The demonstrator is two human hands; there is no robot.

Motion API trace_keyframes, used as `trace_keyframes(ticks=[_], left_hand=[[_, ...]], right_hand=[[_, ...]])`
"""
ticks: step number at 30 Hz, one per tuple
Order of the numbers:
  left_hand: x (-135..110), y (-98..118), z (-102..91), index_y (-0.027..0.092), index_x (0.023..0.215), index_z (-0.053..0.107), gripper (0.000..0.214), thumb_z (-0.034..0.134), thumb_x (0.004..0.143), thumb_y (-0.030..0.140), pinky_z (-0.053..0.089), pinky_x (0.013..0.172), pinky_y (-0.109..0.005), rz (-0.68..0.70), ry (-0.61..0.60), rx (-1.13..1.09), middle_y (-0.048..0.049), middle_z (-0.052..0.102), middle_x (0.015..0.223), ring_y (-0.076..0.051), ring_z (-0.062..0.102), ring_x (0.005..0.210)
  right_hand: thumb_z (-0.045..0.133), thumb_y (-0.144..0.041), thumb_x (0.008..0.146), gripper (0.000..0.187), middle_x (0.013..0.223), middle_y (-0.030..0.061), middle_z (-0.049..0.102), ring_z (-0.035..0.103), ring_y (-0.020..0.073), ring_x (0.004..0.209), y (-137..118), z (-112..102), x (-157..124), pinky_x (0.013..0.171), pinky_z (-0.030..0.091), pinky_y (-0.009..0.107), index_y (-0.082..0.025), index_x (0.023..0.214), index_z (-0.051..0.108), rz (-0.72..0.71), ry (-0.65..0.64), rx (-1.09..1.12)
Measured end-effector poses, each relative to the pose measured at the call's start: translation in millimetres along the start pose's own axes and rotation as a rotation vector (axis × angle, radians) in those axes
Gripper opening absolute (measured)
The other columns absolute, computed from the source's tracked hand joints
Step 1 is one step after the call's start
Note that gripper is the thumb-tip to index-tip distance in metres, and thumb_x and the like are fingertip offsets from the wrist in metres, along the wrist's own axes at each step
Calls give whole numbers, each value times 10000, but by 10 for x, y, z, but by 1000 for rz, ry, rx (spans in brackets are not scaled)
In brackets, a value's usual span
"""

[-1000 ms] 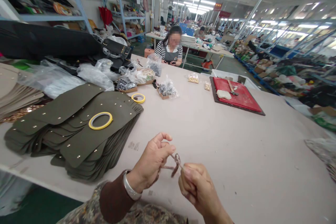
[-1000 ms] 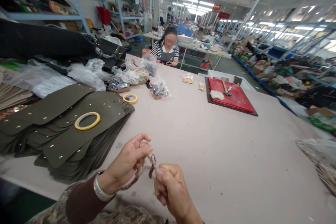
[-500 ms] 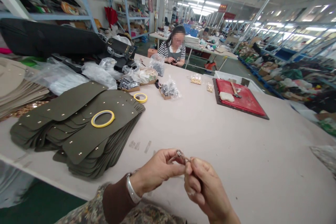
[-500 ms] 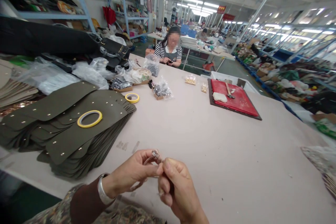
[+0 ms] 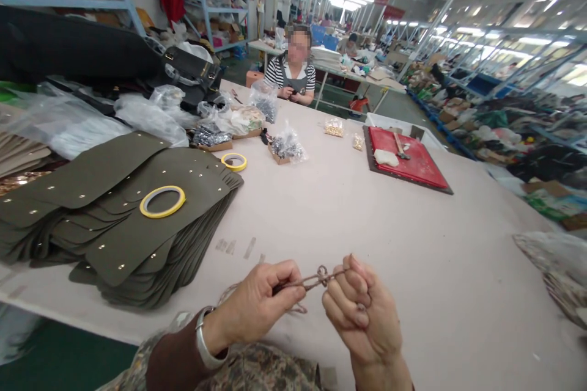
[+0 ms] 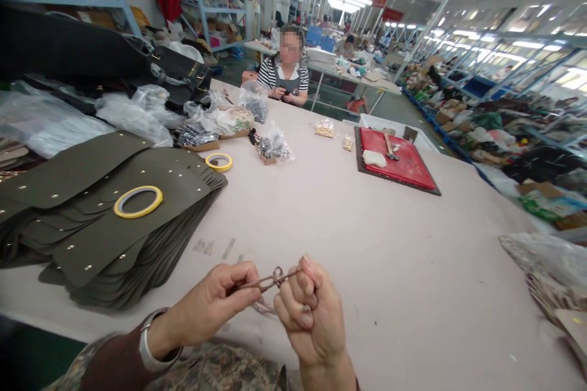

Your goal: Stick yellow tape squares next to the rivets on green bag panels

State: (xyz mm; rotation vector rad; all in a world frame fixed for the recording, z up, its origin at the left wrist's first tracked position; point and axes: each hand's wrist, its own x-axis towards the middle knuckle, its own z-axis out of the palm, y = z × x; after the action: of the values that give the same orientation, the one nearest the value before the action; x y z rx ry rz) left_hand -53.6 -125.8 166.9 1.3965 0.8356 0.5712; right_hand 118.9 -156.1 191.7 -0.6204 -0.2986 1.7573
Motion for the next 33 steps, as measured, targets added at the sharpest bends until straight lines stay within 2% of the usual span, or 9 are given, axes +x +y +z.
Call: trace_keyframes(ticks=[4,7,10,12,14,17,24,28,33], left_hand=[[-4,34,21,162,733,523,298,551,870,425,262,513,-214,-38,9,-133,62,354,590,-82,291,545],[12,22,76,164,848,563,309,533,886,470,358,547,-206,-44,31,-282,57,385,647,-74,309,540],[6,-23,109,158,866,604,339,497,917,476,316,505,-191,-50,139,-218,57,358,635,-71,286,529],[-6,-46,115,161,851,610,336,484,930,462,258,477,-192,-60,206,-144,54,348,628,-75,285,532],[-14,-53,118,168,802,583,333,473,936,453,252,474,-196,-55,250,-111,53,339,625,-81,295,540],[-12,-51,124,177,741,542,344,449,949,434,301,520,-209,-9,281,-10,45,375,625,-97,356,574],[-16,-105,86,201,820,584,295,401,980,368,299,571,-254,50,268,474,9,560,621,-122,492,551],[-14,-99,73,208,813,570,301,381,991,359,300,575,-259,63,230,568,0,592,634,-128,523,561],[-16,-99,92,207,725,502,349,339,1006,333,288,541,-254,149,217,579,32,526,572,-113,481,516]], right_hand=[[694,-376,818,383,448,-132,237,123,13,335,-11,-14,155,298,177,112,-182,587,458,31,69,-81],[722,-441,787,296,564,-87,462,231,4,347,6,-102,251,304,205,116,-167,836,618,54,111,-260],[717,-440,788,387,862,15,643,361,15,378,48,-225,238,314,276,152,-200,1078,624,-114,151,-476],[710,-378,804,292,883,35,662,464,54,447,87,-287,181,389,388,193,-198,1025,644,-305,182,-724],[699,-296,816,142,769,16,651,534,99,541,131,-302,124,513,466,233,-190,904,666,-458,168,-1043],[651,-222,839,55,712,7,647,563,121,603,190,-253,92,581,478,239,-191,870,684,-586,99,-1374],[561,-163,880,128,774,45,709,626,141,629,229,-204,139,611,507,246,-178,888,688,-637,15,-1511],[521,-131,884,156,720,30,686,618,133,607,234,-232,148,613,500,238,-183,836,660,-717,-24,-1581],[507,-121,867,133,667,2,623,587,114,570,302,-291,189,578,470,220,-173,798,608,-833,66,-1667]])
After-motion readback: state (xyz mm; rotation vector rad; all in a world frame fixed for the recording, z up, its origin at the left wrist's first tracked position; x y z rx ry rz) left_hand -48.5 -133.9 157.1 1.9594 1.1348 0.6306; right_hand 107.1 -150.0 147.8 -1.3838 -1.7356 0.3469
